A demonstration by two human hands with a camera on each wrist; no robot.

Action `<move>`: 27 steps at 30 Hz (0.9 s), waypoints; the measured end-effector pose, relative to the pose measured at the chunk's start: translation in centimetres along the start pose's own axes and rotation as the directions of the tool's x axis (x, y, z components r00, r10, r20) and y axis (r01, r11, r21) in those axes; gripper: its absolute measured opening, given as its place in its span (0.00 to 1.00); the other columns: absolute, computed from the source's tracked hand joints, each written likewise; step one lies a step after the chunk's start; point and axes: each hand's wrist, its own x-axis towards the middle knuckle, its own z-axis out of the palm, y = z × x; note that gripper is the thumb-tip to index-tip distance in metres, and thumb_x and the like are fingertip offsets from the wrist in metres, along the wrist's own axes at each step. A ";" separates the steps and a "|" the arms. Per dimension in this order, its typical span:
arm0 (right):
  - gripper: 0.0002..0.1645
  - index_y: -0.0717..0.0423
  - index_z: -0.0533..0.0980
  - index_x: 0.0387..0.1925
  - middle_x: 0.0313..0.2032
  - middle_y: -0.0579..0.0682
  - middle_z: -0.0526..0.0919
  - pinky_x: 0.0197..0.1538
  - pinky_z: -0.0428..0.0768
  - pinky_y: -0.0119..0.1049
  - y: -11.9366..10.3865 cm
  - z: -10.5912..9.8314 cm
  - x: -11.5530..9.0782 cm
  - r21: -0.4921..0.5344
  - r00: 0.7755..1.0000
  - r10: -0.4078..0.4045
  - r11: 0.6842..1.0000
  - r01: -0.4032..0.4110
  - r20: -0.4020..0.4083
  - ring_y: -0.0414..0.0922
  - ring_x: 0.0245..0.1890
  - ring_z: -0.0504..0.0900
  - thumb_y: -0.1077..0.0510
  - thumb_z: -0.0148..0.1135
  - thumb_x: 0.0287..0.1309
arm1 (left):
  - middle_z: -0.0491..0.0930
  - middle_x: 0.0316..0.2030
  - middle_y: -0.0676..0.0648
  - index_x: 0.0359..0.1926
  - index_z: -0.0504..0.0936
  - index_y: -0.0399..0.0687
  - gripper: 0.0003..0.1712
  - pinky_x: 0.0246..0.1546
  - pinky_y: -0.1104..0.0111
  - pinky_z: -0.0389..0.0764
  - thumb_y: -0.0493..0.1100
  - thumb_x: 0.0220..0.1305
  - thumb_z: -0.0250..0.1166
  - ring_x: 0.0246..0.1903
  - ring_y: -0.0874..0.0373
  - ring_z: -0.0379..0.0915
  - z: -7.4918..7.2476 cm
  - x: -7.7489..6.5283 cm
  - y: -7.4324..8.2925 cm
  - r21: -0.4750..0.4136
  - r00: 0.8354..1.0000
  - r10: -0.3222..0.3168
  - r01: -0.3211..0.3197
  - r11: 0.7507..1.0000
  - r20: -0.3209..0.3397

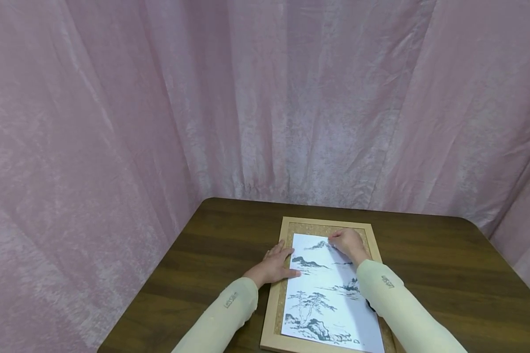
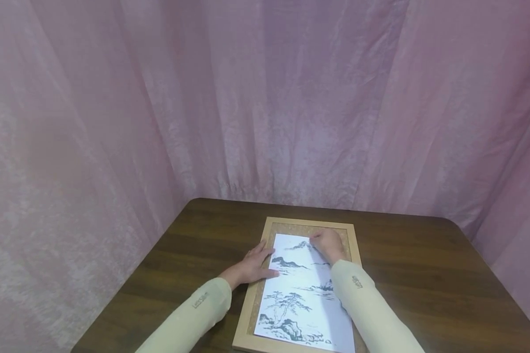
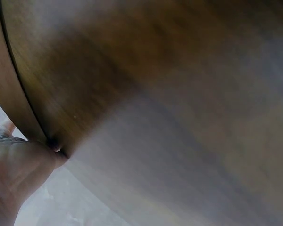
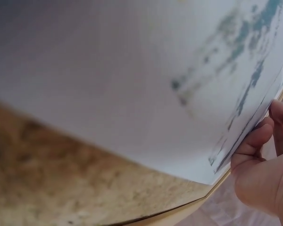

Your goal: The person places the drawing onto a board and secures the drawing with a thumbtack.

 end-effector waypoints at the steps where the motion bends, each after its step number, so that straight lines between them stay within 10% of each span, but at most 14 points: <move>1: 0.12 0.60 0.87 0.40 0.44 0.56 0.86 0.54 0.74 0.53 0.0 0.0 -0.1 -0.005 1.000 -0.008 1.000 0.008 -0.003 0.55 0.47 0.80 0.56 0.66 0.62 | 0.37 0.78 0.43 0.77 0.58 0.54 0.47 0.73 0.48 0.42 0.65 0.64 0.64 0.76 0.45 0.34 0.0 0.0 0.0 0.000 1.000 0.000 0.000 1.000 0.002; 19: 0.18 0.65 0.81 0.53 0.56 0.65 0.79 0.57 0.74 0.54 1.0 -0.4 -0.7 0.087 0.994 -0.099 0.992 0.095 0.043 0.60 0.57 0.76 0.59 0.59 0.68 | 0.43 0.77 0.39 0.69 0.69 0.48 0.43 0.67 0.42 0.56 0.61 0.59 0.70 0.74 0.38 0.42 -0.8 1.3 0.0 0.008 1.000 -0.008 0.008 1.000 -0.025; 27: 0.24 0.66 0.74 0.63 0.60 0.67 0.76 0.55 0.77 0.55 0.9 -4.3 -1.0 0.133 0.993 -0.076 0.989 0.062 0.096 0.62 0.58 0.75 0.56 0.52 0.73 | 0.54 0.73 0.36 0.62 0.75 0.47 0.34 0.67 0.42 0.55 0.62 0.64 0.65 0.72 0.37 0.47 -3.2 1.0 -1.5 0.036 0.998 -0.007 0.010 0.999 -0.067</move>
